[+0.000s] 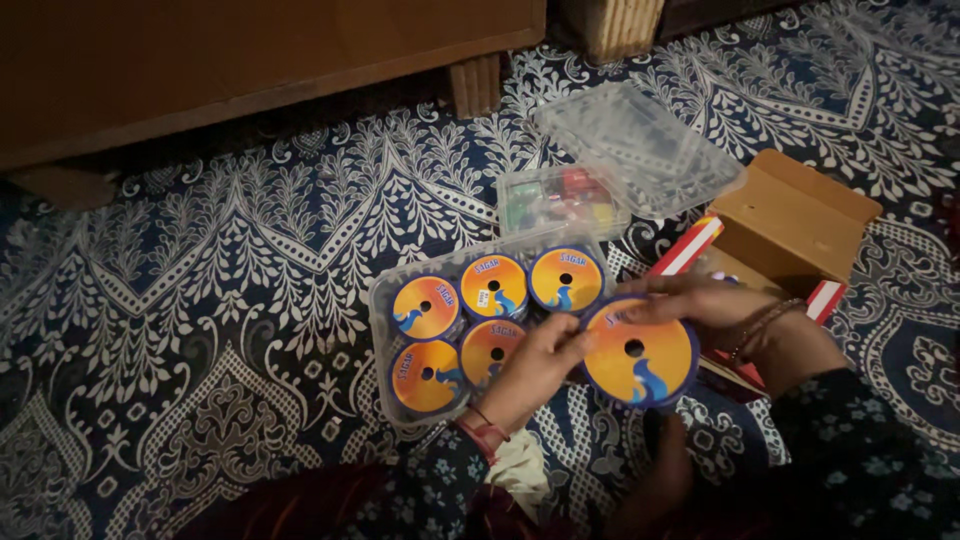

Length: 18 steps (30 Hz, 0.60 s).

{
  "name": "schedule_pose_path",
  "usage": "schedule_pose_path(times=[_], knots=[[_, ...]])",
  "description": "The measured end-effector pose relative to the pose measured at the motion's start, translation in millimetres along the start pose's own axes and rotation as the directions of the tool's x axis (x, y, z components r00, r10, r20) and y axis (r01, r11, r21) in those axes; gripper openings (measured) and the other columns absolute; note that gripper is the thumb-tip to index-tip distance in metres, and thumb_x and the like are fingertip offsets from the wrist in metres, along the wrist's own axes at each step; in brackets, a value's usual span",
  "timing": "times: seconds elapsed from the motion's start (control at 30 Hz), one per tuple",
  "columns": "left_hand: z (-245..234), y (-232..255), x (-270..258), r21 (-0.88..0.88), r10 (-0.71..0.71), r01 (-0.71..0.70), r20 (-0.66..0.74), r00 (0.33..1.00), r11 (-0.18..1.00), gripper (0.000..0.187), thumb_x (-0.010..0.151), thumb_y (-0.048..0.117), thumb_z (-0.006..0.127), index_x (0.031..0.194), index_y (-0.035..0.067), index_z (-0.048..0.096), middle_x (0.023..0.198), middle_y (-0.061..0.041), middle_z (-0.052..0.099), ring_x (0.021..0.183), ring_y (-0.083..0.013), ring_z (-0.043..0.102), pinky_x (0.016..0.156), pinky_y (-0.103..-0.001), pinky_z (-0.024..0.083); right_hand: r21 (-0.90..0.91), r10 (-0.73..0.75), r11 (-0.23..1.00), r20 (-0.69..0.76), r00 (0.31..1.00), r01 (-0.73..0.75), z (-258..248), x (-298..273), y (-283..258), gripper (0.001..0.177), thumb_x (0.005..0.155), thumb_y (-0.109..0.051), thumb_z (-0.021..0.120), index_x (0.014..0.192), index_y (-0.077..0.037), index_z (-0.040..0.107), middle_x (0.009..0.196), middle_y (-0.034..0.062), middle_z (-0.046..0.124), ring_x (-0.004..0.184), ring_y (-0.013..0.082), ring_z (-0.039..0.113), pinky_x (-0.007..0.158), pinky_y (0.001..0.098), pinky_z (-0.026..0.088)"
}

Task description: The person organizes craft supplies by placing several reels of decorative tape, thread spools, and small plastic containers into separate boxes while sitting on a patterned rug.

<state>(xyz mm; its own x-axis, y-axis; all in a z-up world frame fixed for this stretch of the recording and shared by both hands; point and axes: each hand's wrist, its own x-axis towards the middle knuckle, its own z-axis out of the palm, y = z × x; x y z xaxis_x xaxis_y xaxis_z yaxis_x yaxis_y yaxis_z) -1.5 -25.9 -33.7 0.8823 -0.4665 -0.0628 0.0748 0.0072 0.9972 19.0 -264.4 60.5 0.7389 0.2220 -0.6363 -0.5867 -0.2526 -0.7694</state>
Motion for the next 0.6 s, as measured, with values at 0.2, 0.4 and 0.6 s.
schedule_pose_path(times=[0.2,0.4,0.6], knots=[[-2.4,3.3,-13.9,0.191,0.155,-0.174,0.109,0.982,0.966,0.029,0.102,0.026,0.062,0.112,-0.001,0.068,0.087,-0.003,0.069,0.082,-0.0068,0.06,0.073,-0.028,0.052,-0.466,-0.053,0.873,0.206,0.977,0.146,4.1,-12.9,13.7,0.068,0.074,-0.031,0.082,0.136,-0.011,0.066,0.122,0.0069,0.076,0.114,0.0152,0.068,0.103,0.03,0.048],[-1.1,17.2,-22.9,0.474,0.126,-0.159,0.102,0.987,0.866,0.034,0.104,0.033,0.062,0.106,0.0,0.072,0.092,-0.016,0.073,0.087,-0.027,0.072,0.073,-0.038,0.053,-0.498,-0.004,0.867,0.05,0.999,0.029,12.2,-32.1,17.5,0.055,0.073,-0.031,0.08,0.122,-0.007,0.08,0.108,0.0076,0.085,0.101,0.0153,0.073,0.093,0.0289,0.053],[-14.5,-2.1,-36.7,0.826,0.257,-0.314,0.213,0.943,0.468,0.03,0.089,0.029,0.068,0.101,0.003,0.073,0.097,-0.015,0.07,0.092,-0.0376,0.066,0.079,-0.05,0.05,-0.192,0.086,0.973,-0.204,0.975,-0.126,-14.8,-35.9,29.0,0.049,0.077,-0.037,0.078,0.12,-0.012,0.077,0.109,0.0045,0.081,0.099,0.0171,0.073,0.085,0.0358,0.056]])
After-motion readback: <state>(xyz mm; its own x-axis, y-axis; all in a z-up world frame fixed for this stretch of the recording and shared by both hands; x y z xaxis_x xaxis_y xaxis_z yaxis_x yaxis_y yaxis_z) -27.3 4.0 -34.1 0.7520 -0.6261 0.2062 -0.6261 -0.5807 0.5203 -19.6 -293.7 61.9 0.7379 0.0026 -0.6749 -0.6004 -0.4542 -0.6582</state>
